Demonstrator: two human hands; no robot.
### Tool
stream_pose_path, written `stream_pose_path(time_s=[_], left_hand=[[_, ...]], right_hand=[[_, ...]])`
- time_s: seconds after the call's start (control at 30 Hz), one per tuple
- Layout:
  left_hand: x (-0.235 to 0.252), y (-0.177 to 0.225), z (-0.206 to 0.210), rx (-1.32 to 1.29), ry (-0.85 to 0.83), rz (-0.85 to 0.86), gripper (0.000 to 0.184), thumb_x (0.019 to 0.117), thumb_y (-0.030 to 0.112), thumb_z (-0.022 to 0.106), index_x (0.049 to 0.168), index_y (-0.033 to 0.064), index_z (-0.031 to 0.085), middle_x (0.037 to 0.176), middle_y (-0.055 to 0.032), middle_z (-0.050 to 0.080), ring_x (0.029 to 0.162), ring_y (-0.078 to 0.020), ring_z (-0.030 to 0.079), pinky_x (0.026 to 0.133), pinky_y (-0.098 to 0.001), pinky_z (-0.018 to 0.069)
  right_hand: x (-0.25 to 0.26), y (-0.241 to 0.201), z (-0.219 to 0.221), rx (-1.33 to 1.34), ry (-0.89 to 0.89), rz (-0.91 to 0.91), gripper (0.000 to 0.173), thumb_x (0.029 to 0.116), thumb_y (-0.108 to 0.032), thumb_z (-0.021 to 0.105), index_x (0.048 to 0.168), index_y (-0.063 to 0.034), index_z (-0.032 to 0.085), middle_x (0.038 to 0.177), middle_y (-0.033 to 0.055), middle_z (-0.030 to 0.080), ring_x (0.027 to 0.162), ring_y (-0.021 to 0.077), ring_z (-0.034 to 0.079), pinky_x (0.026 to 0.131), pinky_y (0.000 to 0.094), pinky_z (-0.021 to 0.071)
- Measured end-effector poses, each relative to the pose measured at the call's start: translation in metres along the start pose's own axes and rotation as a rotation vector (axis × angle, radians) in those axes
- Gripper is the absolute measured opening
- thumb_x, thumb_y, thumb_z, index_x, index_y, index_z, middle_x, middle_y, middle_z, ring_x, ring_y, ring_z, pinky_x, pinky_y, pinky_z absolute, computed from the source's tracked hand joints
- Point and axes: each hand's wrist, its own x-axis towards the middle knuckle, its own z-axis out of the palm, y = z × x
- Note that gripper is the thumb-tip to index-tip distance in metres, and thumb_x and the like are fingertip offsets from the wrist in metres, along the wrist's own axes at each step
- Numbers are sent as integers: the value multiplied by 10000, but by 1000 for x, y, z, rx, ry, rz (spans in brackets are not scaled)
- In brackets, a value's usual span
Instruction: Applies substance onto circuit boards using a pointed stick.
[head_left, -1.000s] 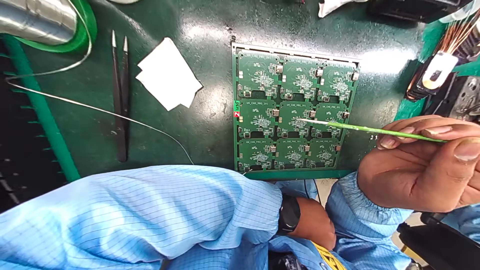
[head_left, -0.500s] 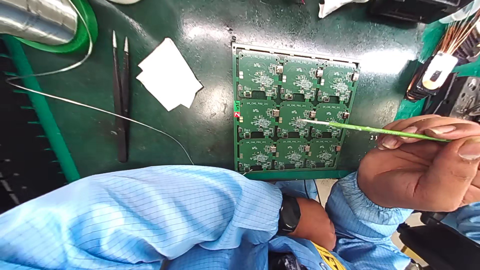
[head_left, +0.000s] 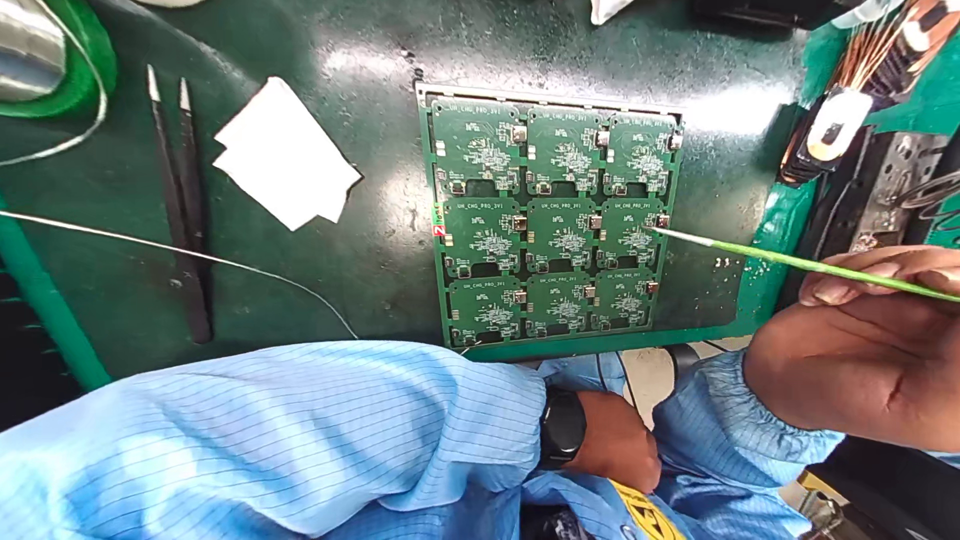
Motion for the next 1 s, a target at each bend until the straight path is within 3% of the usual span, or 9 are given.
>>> stream_pose_path(time_s=[0.3,0.6,1.0], left_hand=[[-2,-4,-2,63,39,69,260,1049,48,437,937,-11,664,860,-159,660,792,-332,680,593,-459,520],[-2,-4,-6,18,-18,50,263,1058,45,417,964,-21,653,905,-178,661,842,-355,680,626,-476,526],[-2,-4,-3,29,26,52,272,1053,49,424,930,-10,660,870,-164,661,808,-342,680,603,-468,520]], right_hand=[[2,4,7,28,-6,1,193,999,-99,463,977,-9,631,877,105,684,728,231,683,611,370,580],[6,2,1,-32,-29,-28,186,994,-88,455,963,-2,616,864,105,673,718,228,675,602,360,572],[3,-1,5,-46,-36,-43,181,998,-100,468,961,-7,619,868,102,675,724,224,678,604,359,573]])
